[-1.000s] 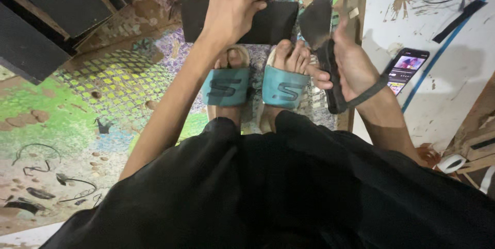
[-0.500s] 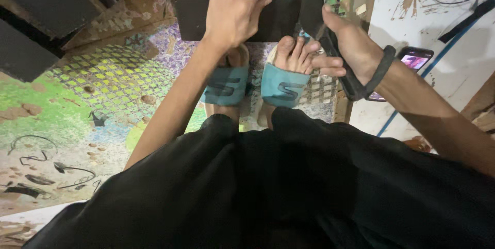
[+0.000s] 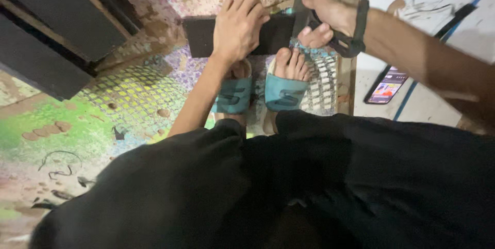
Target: The person uses a metal scraper to remove material from a black rectangular board. They hold the board with one hand and scrape with the other, repeatedly working across the surface and flipping the board to access different areas.
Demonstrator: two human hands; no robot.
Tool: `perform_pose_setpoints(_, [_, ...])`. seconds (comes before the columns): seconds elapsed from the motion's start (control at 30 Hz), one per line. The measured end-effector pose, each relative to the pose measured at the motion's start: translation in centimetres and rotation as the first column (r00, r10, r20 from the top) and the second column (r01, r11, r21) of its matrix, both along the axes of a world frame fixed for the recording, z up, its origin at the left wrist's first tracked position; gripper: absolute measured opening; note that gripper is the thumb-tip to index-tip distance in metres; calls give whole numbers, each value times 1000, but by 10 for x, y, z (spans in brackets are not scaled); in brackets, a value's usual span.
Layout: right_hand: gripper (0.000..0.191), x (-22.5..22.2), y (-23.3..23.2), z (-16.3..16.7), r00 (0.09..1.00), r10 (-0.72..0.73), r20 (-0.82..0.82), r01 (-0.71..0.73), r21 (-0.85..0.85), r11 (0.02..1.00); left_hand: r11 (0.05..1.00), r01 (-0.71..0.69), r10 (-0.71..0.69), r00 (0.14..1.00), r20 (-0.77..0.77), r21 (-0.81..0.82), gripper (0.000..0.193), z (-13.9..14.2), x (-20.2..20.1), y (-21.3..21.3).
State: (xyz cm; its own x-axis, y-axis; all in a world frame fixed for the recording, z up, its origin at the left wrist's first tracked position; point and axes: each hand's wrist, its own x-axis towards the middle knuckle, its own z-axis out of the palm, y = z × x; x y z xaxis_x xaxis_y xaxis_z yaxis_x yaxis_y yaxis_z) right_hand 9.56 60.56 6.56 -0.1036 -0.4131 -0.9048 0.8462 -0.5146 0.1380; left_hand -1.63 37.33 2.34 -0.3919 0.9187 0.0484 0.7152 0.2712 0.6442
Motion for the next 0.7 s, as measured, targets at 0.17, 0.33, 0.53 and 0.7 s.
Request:
perform_pose_setpoints(0.17, [42,83,2,22,949,-289,-127,313,259,914,994,-76,80,995,-54,76,26,6,0,-6])
perform_pose_setpoints(0.33, [61,144,-47,4,430,-890,150,882,-281,379,990,135,-111,902,-418,29,67,1,11,-2])
perform_pose_setpoints(0.53, [51,166,-72,5,133,-991,10,938,-325,123,922,386,-382,897,-223,-25,31,-18,25,47])
perform_pose_setpoints(0.7, [54,184,-29,80,267,-881,-391,905,-212,368,937,349,-323,881,-346,13,50,-16,35,40])
